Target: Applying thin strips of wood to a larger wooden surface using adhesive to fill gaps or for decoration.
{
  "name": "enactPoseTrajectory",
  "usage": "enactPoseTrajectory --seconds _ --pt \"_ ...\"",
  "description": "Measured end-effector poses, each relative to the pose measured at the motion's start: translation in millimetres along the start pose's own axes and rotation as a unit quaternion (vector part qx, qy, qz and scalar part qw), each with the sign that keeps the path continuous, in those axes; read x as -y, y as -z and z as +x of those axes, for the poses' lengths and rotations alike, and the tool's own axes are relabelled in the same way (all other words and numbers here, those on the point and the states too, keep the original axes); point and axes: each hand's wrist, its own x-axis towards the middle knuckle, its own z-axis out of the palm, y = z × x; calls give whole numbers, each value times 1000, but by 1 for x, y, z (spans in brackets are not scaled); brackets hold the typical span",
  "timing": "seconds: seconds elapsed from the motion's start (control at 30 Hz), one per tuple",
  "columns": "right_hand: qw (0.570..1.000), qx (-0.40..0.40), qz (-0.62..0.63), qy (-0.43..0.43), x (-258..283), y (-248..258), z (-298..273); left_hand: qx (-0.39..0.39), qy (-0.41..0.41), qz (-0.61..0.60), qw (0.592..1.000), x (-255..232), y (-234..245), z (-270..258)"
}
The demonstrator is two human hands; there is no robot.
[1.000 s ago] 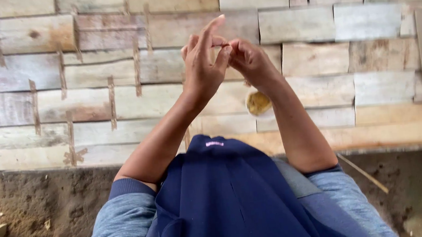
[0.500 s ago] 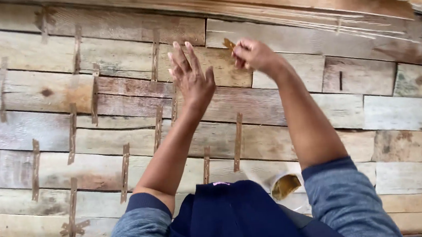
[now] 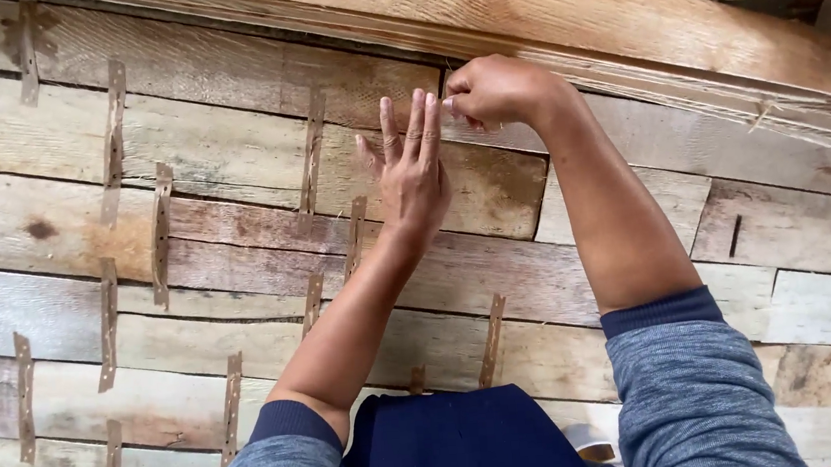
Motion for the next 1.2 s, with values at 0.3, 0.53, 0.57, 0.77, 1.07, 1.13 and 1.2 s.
enactPoseTrajectory --seconds 0.3,0.53,0.57,0.77,1.07,1.13,1.2 --pt "994 -89 -64 7 6 -15 4 -24 0 53 998 -6 -4 0" --pt "977 -85 -175 -92 36 1 -20 151 33 52 987 -9 5 0" --pt "978 -105 -162 -85 29 -1 -19 101 23 62 993 -8 -1 -2" --pt "978 -172 -103 -54 -4 -26 -12 33 10 95 995 -9 -15 1" --pt "969 -236 -69 -36 -24 -58 -2 71 23 84 994 -20 2 13" --pt "966 -249 -61 -19 -26 -64 -4 90 23 78 993 -24 9 16" --pt "945 -327 -24 18 -24 -72 -8 110 32 77 990 -27 13 18"
